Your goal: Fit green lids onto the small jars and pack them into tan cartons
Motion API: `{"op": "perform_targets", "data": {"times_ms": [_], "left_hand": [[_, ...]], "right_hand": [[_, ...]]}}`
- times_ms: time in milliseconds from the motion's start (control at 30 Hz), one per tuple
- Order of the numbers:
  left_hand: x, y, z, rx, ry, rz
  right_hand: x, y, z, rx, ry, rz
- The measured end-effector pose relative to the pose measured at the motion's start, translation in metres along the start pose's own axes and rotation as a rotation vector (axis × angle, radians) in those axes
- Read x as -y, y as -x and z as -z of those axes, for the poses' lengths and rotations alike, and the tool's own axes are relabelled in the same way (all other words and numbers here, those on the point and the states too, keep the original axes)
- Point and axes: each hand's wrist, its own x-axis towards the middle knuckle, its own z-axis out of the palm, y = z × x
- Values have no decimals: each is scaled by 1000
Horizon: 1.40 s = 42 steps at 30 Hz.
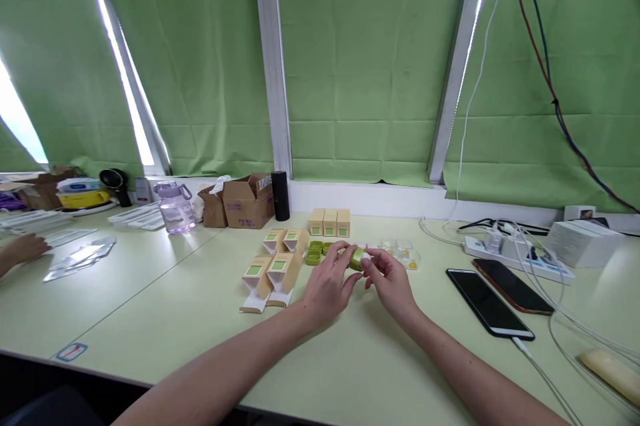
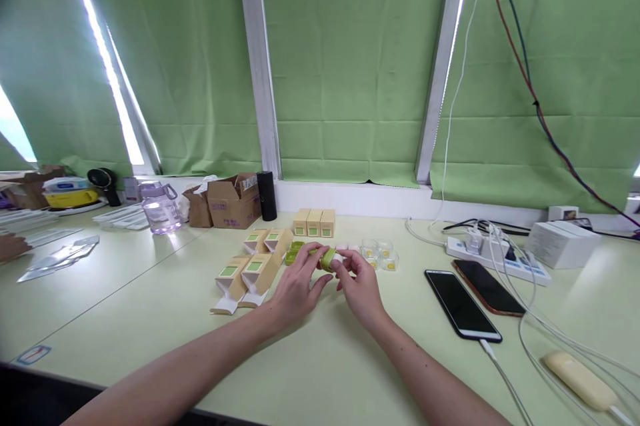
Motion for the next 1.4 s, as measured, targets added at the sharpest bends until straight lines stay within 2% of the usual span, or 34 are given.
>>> {"op": "perform_targets", "data": {"times_ms": [200, 400, 533, 700, 833, 1033, 1400], "left_hand": [[1, 1, -3, 34, 164, -20], [2, 2, -5, 46, 386, 79], [7, -1, -5, 18, 624, 197], [7, -3, -4, 108, 839, 338], [4, -5, -2, 129, 941, 332], [1, -8, -3, 137, 996, 365], [2, -8, -19, 34, 1042, 389]], "right_hand": [[1, 4, -6, 10, -40, -1], [7, 6, -2, 65, 93, 78], [12, 6, 6, 78, 379, 276], [7, 7, 13, 83, 680, 589], [-1, 5, 13, 125, 836, 735], [-2, 3, 12, 102, 872, 795], [0, 1, 9, 121, 852, 800]]}}
